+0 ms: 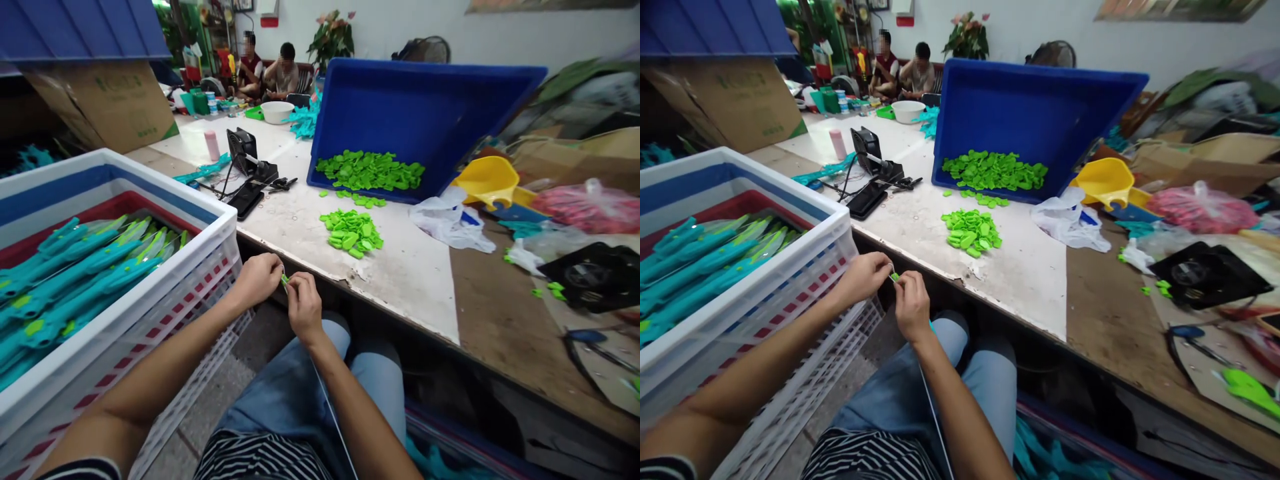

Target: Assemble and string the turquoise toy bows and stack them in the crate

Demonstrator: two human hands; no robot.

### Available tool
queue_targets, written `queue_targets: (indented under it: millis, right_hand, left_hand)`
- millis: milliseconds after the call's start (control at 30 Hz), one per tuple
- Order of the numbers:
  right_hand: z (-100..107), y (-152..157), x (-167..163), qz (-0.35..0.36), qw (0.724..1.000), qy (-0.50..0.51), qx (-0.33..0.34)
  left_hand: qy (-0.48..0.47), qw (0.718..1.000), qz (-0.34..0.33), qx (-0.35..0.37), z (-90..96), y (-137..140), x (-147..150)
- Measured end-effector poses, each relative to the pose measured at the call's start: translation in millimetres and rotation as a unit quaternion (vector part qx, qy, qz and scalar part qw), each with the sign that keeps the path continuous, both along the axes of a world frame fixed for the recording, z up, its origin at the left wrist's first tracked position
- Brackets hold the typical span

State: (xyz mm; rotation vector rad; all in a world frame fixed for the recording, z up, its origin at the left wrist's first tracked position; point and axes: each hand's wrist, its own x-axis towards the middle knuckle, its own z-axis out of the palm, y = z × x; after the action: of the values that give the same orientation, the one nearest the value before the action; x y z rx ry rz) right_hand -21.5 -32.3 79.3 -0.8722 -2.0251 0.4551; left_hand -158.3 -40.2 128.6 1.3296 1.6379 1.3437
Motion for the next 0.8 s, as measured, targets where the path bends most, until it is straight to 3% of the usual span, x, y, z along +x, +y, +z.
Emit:
queue_targets:
  millis: [100,233,333,533,700,800]
  right_hand:
    - [5.4,0.7,-2.6,0.005,0.999,0.028,-0.017]
    - [12.1,0.7,-3.1,-0.020,0.995,0.088,-0.048]
    - [18.1,5.1,-3.3,-0.039,0.990,0.122,-0.064]
    - [20.8,6.3,-7.8,-0.005,0.984,0.170,-0.054]
    - [12.7,1.3,-6.6,-0.005,0.974,0.198,-0.107]
    - [15.3,2.3,-1.8,0.007,0.984,0.165,-0.072]
  left_hand:
    - [-0.153,0.988,0.000,-0.032,4.0,-7.1,5.2]
    - [-0.366,0.924,0.015,-0.112,1.2,-10.6,14.7]
    - [-0.401,0.905,-0.008,-0.144,1.6,-12.7,14.8]
    - [-0.402,0.900,-0.038,-0.164,5.6,-16.3,11.4]
    - [-0.416,0.895,0.009,-0.158,4.2,-15.8,21.9]
    - [-0.442,0.882,0.044,-0.154,3.4,-14.5,26.5]
